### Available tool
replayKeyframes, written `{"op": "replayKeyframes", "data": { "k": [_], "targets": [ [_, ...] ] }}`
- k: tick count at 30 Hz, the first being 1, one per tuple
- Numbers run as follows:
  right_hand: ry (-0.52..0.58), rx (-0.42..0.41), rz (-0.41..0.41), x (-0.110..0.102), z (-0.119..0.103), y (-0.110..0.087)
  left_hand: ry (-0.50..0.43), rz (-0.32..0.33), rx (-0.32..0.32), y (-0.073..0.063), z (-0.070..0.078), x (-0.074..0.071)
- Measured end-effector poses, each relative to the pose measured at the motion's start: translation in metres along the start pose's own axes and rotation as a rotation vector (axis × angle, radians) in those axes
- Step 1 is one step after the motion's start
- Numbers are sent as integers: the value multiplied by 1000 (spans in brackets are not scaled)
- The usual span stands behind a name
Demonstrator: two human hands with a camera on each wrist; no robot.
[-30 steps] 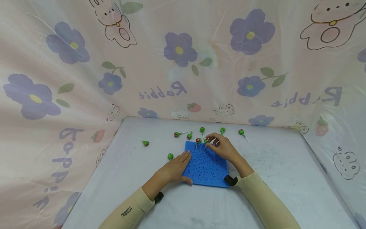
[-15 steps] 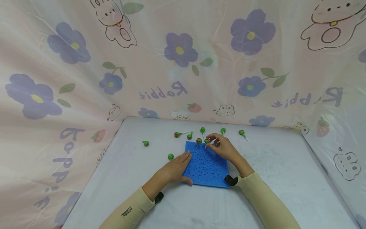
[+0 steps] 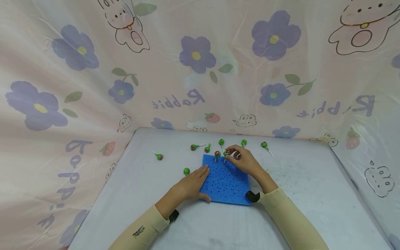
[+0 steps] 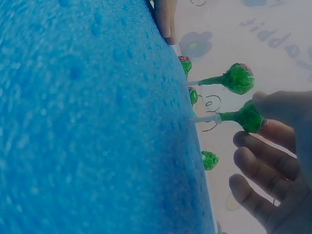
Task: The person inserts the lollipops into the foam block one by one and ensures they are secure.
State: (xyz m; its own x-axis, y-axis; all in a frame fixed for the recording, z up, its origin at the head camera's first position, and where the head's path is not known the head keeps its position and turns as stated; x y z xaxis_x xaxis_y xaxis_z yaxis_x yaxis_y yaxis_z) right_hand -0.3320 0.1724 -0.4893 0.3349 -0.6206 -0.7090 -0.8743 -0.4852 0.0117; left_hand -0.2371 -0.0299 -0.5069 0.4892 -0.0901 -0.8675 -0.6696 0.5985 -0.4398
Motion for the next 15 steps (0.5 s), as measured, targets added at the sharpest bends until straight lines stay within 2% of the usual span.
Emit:
{"op": "replayKeyframes", "data": {
  "k": [15],
  "targets": [
    [19,-14,-10,3,-3,-1,-6,-1,6,1,-1,0]
  ]
}}
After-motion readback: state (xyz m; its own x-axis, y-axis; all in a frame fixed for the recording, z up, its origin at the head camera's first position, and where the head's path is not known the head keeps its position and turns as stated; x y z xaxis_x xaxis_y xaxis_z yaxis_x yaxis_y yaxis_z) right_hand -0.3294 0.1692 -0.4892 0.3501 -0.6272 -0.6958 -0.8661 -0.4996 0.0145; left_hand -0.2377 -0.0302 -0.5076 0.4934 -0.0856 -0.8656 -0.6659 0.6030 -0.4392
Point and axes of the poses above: each hand's wrist, its own y-axis towards the middle knuckle, its own x-axis out of the palm, z = x × y, the point moved 8 cm from there along y, towards the middle knuckle, and after that the axes turned 14 degrees about -z, right-handed, at the moved point
